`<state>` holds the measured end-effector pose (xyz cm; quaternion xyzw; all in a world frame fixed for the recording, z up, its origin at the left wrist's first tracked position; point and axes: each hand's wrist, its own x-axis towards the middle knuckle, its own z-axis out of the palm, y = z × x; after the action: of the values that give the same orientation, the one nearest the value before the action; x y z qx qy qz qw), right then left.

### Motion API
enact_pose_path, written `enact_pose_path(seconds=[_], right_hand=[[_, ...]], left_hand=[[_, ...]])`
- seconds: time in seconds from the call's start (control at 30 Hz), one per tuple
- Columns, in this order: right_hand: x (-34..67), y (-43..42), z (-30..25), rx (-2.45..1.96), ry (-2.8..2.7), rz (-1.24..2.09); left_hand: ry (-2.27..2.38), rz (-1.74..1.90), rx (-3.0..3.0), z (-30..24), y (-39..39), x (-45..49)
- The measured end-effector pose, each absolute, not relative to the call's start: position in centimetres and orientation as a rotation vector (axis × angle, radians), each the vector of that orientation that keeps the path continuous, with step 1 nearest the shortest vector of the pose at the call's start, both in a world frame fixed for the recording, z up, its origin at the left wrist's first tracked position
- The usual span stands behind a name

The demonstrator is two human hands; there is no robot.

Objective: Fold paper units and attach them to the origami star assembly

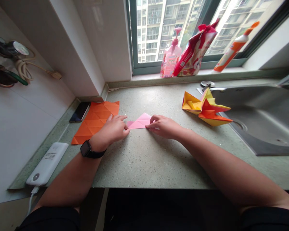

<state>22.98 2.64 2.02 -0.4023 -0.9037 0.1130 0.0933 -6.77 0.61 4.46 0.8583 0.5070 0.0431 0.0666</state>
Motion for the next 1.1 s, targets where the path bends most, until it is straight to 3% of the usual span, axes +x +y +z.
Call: enact_pose_path(seconds=[0.2,0.37,0.47,0.63,1.1], right_hand=[[23.0,2.8,1.9,-1.178,-2.673,0.346],[23.0,2.8,1.9,-1.168,-2.66,0.373],[23.0,3.0,1.7,-1.176,-2.626,0.405],[22.6,3.4,1.2,-1.367,-2.466,0.436],[22.2,3.8,0.0,-1.503,-2.439,0.288]], left_hand=[[1.535,0.152,2.601,4.9,0.6,-7.7],[1.62,0.444,2.698,5.2,0.9,-6.7],[1.416,0.577,2.753,4.4,0.9,-5.1],[1.052,0.386,2.83,2.4,0.4,-3.3],[1.18,0.251,2.775,2.0,0.2,-3.2]])
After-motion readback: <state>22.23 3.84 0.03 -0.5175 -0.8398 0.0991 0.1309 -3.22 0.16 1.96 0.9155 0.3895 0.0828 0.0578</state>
